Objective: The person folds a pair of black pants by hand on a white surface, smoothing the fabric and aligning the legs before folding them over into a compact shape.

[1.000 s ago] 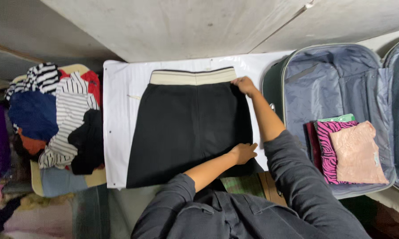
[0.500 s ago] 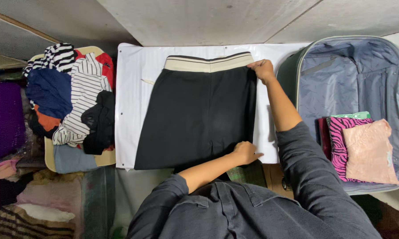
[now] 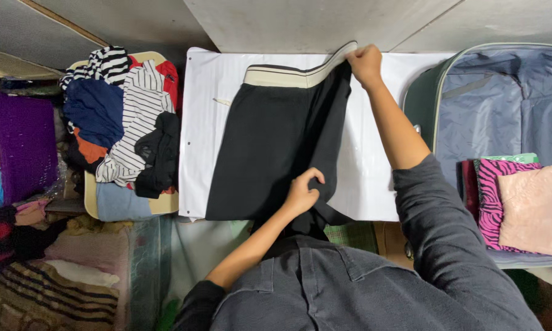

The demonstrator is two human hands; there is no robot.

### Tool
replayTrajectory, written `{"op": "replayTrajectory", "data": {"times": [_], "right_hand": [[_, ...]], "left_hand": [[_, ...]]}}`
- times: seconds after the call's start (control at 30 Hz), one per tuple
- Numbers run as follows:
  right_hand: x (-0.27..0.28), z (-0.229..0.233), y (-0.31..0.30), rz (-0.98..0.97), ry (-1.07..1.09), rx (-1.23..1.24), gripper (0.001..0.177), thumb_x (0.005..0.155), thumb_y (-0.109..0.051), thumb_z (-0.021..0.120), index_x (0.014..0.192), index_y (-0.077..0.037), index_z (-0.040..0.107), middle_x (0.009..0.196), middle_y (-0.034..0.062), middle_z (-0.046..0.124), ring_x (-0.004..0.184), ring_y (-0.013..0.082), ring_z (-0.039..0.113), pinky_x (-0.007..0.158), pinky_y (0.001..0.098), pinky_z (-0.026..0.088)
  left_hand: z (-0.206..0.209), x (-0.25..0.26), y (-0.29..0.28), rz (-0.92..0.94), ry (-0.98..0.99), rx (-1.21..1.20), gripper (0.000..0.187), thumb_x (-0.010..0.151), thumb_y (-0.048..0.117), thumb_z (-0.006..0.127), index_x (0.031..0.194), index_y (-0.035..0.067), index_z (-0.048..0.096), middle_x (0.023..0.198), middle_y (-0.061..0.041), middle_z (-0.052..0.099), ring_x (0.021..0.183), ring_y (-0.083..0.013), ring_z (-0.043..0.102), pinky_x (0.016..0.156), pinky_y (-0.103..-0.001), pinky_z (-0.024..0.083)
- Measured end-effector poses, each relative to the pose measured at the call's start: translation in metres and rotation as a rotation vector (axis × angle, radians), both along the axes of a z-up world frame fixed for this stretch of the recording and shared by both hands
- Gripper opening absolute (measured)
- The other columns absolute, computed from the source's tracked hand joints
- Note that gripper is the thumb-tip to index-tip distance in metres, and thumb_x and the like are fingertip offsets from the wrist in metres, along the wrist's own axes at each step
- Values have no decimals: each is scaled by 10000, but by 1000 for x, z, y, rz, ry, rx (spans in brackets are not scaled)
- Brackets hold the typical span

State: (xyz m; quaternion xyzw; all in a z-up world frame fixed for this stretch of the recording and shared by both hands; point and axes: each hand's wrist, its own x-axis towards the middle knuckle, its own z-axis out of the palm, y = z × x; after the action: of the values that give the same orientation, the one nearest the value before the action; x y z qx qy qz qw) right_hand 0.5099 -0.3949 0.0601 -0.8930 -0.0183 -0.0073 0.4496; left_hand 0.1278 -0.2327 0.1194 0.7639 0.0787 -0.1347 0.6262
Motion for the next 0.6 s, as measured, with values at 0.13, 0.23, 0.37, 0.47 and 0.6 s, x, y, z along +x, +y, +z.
{"op": "replayTrajectory", "data": {"times": [0.13, 0.23, 0.37, 0.47, 0.6], "right_hand": [[18, -9, 68, 78, -350, -9, 218, 785, -137, 830, 684, 34, 738, 654, 182, 666, 621, 288, 656, 634, 413, 529], [17, -11, 131, 186, -413, -38, 207, 846, -125, 796, 704, 14, 740, 682, 197, 695, 658, 371, 655, 733, 450, 545], [1, -24, 222, 286, -355, 49, 93, 749, -62, 728, 683, 3, 736, 740, 198, 716, 728, 366, 698, 742, 450, 555], [-20, -43, 278, 327, -482, 29, 100, 707, -51, 756, 648, 22, 722, 791, 261, 679, 761, 404, 676, 731, 471, 555], [-47, -64, 316, 486, -228, 18, 134, 778, -45, 724, 897, -9, 774, 975, 257, 663, 922, 403, 664, 864, 456, 551]], "left_hand": [[11, -13, 45, 167, -297, -125, 376, 670, -145, 465, 973, 11, 623, 920, -73, 661, 949, -139, 652, 907, -235, 484], [10, -28, 78, 263, -261, -83, 393, 659, -154, 447, 962, 9, 636, 931, -70, 661, 966, -149, 644, 942, -220, 465], [-1, -47, 113, 436, -240, 37, 399, 641, -165, 435, 938, 11, 636, 922, -57, 675, 950, -145, 667, 926, -224, 479], [-13, -59, 137, 518, -167, 29, 400, 653, -178, 437, 937, 20, 636, 962, -55, 669, 937, -139, 638, 809, -233, 478], [-43, -68, 170, 625, 73, 53, 399, 687, -188, 440, 946, 33, 648, 1006, -42, 675, 789, -178, 571, 646, -295, 424]]}}
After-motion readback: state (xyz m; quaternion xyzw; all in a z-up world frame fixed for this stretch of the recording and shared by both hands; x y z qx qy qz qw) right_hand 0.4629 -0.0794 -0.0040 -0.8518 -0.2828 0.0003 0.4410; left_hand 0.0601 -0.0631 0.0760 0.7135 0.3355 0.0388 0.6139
